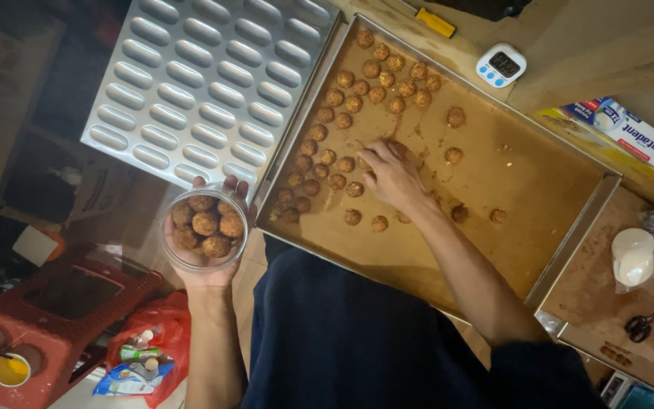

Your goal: The person picks up baked round pastries from a tray and places them into a clear plastic jar by hand until the jar is filled.

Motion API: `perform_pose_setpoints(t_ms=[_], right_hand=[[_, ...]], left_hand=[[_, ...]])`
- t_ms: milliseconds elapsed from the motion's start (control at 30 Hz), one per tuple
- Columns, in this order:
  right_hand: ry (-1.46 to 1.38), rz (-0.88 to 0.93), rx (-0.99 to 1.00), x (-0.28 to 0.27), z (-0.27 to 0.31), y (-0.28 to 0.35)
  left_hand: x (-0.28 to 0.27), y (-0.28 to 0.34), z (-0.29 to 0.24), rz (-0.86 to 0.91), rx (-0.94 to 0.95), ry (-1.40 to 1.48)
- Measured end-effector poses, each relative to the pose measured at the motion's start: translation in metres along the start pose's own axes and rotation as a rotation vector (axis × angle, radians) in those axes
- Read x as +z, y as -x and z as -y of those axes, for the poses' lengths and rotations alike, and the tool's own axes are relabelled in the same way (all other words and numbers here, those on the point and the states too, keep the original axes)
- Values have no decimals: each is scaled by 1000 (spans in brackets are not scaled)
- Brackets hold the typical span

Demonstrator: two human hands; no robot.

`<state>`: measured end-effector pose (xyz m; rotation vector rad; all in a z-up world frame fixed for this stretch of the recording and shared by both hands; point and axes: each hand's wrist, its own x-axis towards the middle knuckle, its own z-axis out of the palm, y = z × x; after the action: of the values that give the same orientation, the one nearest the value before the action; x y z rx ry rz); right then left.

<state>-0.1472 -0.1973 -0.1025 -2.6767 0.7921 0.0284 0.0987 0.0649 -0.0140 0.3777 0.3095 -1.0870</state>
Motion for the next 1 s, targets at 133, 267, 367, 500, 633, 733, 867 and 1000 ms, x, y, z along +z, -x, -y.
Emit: perform_pose_setpoints(t_ms=[133,267,367,500,633,733,867,1000], right_hand=[[-64,218,114,0,3,-10],[-80,249,126,9,1,-10],[-8,177,73,23,-7,-1],[-374,384,404,5,9,8],[-566,165,482,-9,4,29],[-1279,51,611,-16,-3,44],[-1617,55,583,-40,8,56],[-1937,44,367,-44,7,65]], left_hand=[[5,4,5,-132,51,-51],[8,7,7,-81,6,34],[6,6,8,-63,-7,53],[11,4,10,-57,-10,50],[6,1,9,-15,-35,88],[11,0,13,-114,-46,90],[19,-6,25,-34,-112,123],[21,-8,39,13,-179,117]])
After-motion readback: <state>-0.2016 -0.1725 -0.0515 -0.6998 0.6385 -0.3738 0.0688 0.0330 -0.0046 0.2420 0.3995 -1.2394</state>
